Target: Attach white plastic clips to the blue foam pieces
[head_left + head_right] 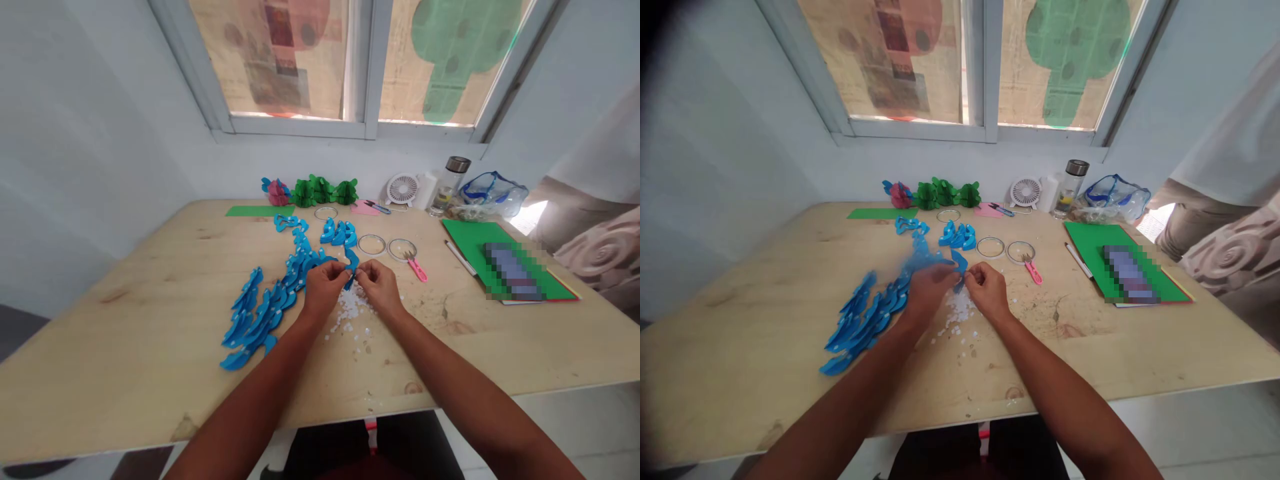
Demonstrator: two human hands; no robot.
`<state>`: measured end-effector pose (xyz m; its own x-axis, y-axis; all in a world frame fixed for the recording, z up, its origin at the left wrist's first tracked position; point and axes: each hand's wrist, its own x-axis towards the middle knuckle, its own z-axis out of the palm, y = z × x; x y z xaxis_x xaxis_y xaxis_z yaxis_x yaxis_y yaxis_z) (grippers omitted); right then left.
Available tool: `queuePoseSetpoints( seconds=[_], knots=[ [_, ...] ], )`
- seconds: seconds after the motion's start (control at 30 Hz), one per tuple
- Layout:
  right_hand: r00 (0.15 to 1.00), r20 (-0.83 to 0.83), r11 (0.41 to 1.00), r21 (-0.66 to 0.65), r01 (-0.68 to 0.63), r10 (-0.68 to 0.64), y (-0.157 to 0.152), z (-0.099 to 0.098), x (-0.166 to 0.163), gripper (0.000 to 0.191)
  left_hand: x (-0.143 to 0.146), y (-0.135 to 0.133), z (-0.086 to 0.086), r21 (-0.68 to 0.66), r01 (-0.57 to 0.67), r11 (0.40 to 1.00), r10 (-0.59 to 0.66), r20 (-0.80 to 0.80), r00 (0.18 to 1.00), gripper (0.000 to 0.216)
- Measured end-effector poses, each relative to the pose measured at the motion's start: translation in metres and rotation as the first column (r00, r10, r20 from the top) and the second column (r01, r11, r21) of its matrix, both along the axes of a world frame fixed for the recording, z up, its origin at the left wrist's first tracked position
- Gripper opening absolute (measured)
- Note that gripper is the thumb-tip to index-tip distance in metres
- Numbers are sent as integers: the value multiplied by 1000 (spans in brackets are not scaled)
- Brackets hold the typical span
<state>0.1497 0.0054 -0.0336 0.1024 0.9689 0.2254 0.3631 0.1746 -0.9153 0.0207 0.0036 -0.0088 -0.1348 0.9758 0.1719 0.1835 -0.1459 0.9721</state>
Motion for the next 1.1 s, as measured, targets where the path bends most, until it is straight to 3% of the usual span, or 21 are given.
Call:
queuePoseSetpoints(
  seconds=[0.3,0.5,0.6,0.87,1.1],
  knots=[
    [999,6,999,1,-40,40,-2,4,1,12,-1,2,-3,-46,1,999,3,73,997,13],
    [995,75,997,40,58,-61,-2,7,-2,14,-1,1,1,-12,2,1000,-2,19,1000,12],
    [994,98,997,61,42,-48,-3,7,-2,19,-1,0,2,-16,13,1000,-13,8,1000,13],
    [999,17,999,40,-30,29,0,1,0,16,-1,0,2,-15,35,999,-34,48,998,14],
    [988,-148,999,17,-46,48,0,-1,-2,13,0,-2,3,37,10,999,-10,-5,1000,9]
  ],
)
